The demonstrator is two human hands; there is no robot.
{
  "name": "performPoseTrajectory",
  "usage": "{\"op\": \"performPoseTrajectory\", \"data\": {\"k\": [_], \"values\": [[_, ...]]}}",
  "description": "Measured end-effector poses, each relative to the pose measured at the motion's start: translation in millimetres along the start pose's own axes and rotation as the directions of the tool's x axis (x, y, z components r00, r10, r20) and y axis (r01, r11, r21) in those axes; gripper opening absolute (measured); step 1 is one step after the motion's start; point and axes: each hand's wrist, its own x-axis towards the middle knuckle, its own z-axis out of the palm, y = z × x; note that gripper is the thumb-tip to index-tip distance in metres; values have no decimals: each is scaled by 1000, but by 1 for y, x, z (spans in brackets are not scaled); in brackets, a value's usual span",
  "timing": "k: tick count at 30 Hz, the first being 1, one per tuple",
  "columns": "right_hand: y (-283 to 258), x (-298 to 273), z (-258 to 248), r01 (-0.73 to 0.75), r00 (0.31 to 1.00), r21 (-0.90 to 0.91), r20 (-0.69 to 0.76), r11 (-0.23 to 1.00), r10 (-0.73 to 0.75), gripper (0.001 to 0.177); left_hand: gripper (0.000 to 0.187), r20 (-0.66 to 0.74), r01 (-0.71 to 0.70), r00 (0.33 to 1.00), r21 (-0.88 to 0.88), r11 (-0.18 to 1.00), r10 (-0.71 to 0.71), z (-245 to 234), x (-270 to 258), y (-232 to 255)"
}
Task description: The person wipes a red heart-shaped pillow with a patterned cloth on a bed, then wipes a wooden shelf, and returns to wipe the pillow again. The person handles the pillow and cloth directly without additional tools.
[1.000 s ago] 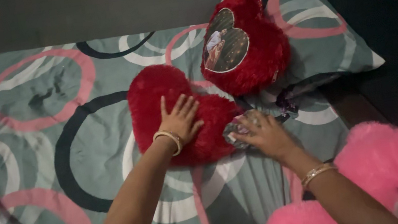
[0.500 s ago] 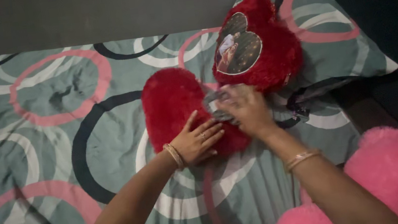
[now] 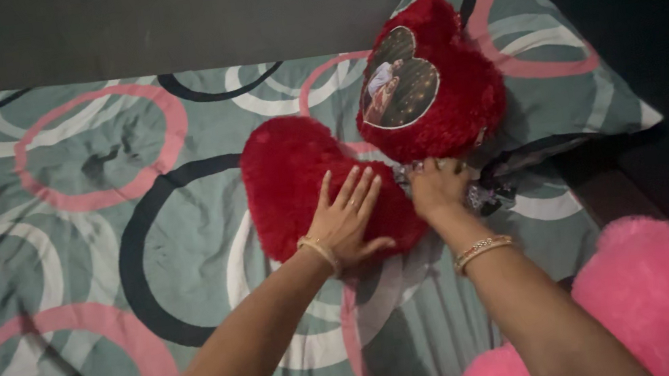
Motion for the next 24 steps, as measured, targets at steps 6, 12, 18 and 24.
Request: {"op": "performPoseTrajectory", "data": {"k": [6, 12, 18, 24], "values": [[2, 0, -24, -69, 984, 132, -153, 989, 89, 41, 116, 270, 274, 921, 67, 960, -281, 6, 45, 21], [9, -10, -15, -53, 969, 183, -227, 982, 95, 42, 53, 311, 246, 916, 64, 967, -254, 73, 52, 9], [25, -13, -21, -138, 970, 287, -155, 948, 188, 45, 49, 470, 190, 876, -131, 973, -107, 69, 39, -24], [16, -8, -32, -116, 944, 353, -251, 928, 214, 37, 45, 484, 5, 868, -234, 972, 113, 54, 21, -62]]}}
